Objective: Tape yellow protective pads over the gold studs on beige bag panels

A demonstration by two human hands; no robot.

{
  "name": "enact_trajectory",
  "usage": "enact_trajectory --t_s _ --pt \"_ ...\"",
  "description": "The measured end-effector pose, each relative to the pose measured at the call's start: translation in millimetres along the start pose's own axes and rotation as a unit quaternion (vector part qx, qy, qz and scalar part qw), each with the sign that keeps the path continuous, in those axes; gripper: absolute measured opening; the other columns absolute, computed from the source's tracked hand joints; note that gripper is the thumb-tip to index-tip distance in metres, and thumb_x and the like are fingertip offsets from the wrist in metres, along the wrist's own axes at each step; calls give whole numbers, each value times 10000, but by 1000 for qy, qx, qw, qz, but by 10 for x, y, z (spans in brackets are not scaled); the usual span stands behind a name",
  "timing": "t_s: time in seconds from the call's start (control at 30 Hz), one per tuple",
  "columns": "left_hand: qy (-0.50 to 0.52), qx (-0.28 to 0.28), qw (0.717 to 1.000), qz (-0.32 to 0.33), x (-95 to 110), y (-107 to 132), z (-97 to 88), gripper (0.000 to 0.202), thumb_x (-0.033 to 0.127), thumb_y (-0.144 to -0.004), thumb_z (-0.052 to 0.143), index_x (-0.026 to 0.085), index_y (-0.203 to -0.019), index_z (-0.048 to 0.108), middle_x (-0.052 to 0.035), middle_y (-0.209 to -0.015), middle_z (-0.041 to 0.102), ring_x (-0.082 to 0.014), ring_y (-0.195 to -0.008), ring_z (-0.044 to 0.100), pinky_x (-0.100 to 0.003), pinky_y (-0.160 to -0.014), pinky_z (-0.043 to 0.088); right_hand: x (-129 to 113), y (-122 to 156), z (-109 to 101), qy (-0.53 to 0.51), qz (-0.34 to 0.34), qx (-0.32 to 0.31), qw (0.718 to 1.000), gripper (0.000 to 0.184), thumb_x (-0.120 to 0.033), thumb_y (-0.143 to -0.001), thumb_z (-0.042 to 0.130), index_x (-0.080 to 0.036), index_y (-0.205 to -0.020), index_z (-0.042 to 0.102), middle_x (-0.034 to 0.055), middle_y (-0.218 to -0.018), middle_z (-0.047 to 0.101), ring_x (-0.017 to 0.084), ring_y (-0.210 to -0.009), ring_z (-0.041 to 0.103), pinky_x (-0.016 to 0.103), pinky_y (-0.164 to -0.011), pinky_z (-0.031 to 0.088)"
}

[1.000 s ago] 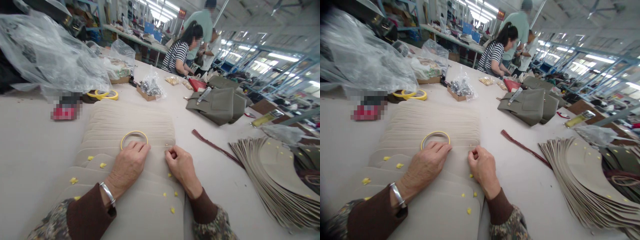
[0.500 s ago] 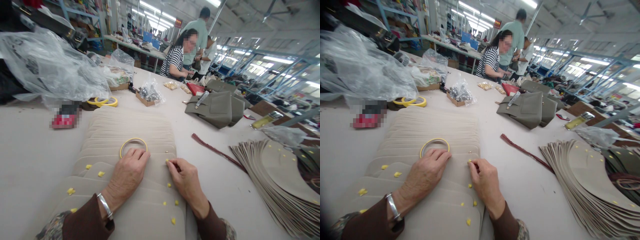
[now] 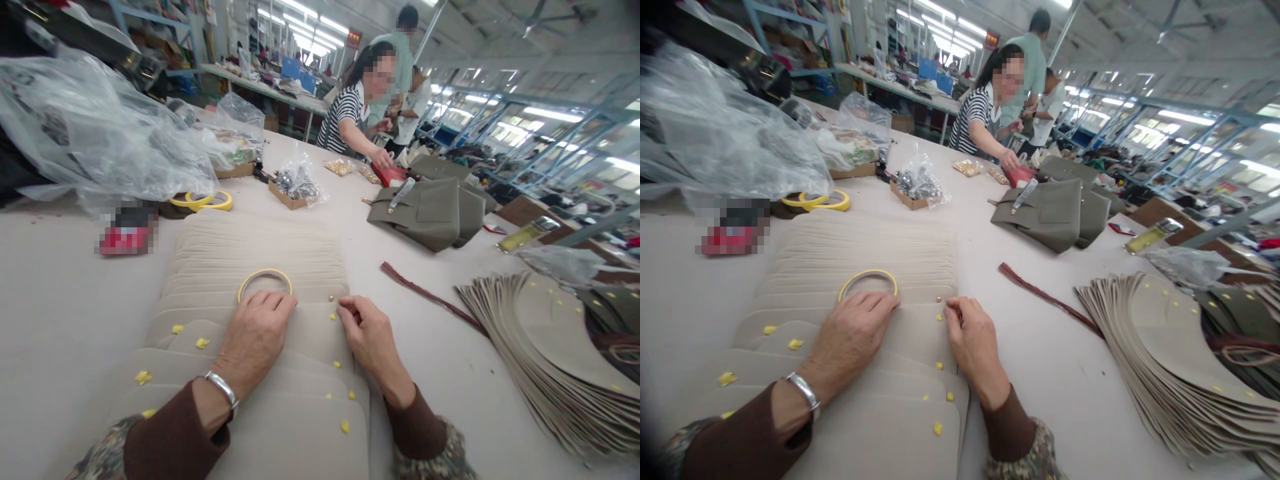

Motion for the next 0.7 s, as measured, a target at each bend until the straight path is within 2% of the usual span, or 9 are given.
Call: enact_trajectory --t_s 0.07,0.13,0.2,0.27,0.33,0.4,0.5,0.7 --pt "1 -5 1000 3 -8 9 -11 127 114 -906 492 171 -941 600 -53 -855 630 -236 -852 554 -385 -782 460 0 5 -36 -42 43 -25 998 105 -228 -850 571 -183 -838 664 8 -726 642 155 -647 584 268 -634 448" --pt "7 -2 1000 9 -17 19 -27 133 118 -914 479 166 -949 598 -57 -859 626 -230 -862 552 -372 -791 454 -4 26 -75 -76 71 -39 994 134 -231 -833 582 -176 -927 659 -24 -659 606 136 -573 553 249 -575 426" --pt "16 19 999 22 -12 34 -53 141 127 -925 460 164 -950 593 -60 -869 619 -224 -865 547 -362 -792 447 4 56 -104 -104 82 -40 990 259 -236 -826 584 -165 -1071 629 -48 -629 566 126 -540 533 237 -541 409" --pt "25 32 998 47 20 55 -81 153 139 -934 440 170 -940 589 -56 -859 606 -216 -841 538 -348 -769 439 31 81 -109 -119 83 -44 988 291 -250 -831 579 -161 -1104 630 -47 -632 557 124 -545 531 235 -541 405" --pt "30 6 996 87 83 79 -97 162 133 -930 429 179 -917 584 -43 -818 588 -203 -781 526 -332 -720 429 67 91 -94 -116 81 -49 989 267 -259 -835 575 -167 -1069 664 -34 -650 575 126 -566 538 240 -563 411" --pt "24 -52 990 132 161 103 -98 154 114 -912 438 182 -910 576 -36 -793 582 -199 -735 516 -330 -685 421 97 88 -71 -105 83 -52 990 254 -261 -829 580 -175 -1044 686 -26 -660 596 128 -571 539 244 -575 415" --pt "6 -114 979 171 243 126 -89 141 91 -887 461 180 -922 565 -35 -791 595 -210 -726 519 -357 -696 426 111 75 -50 -106 88 -49 989 254 -266 -822 581 -168 -1030 689 -24 -647 609 128 -559 540 240 -558 419" --pt "30 -140 976 165 182 146 -69 185 59 -892 409 184 -932 540 -20 -764 611 -200 -683 564 -348 -673 455 82 57 -66 -129 95 -52 986 243 -255 -814 583 -158 -1011 687 -33 -616 591 122 -545 526 227 -536 420"
Point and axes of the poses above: each hand's wrist, its own y-axis away from the middle knuckle, its own z-axis out of the palm, x = y × z, the point moved 1 cm from there along -y, towards the middle knuckle
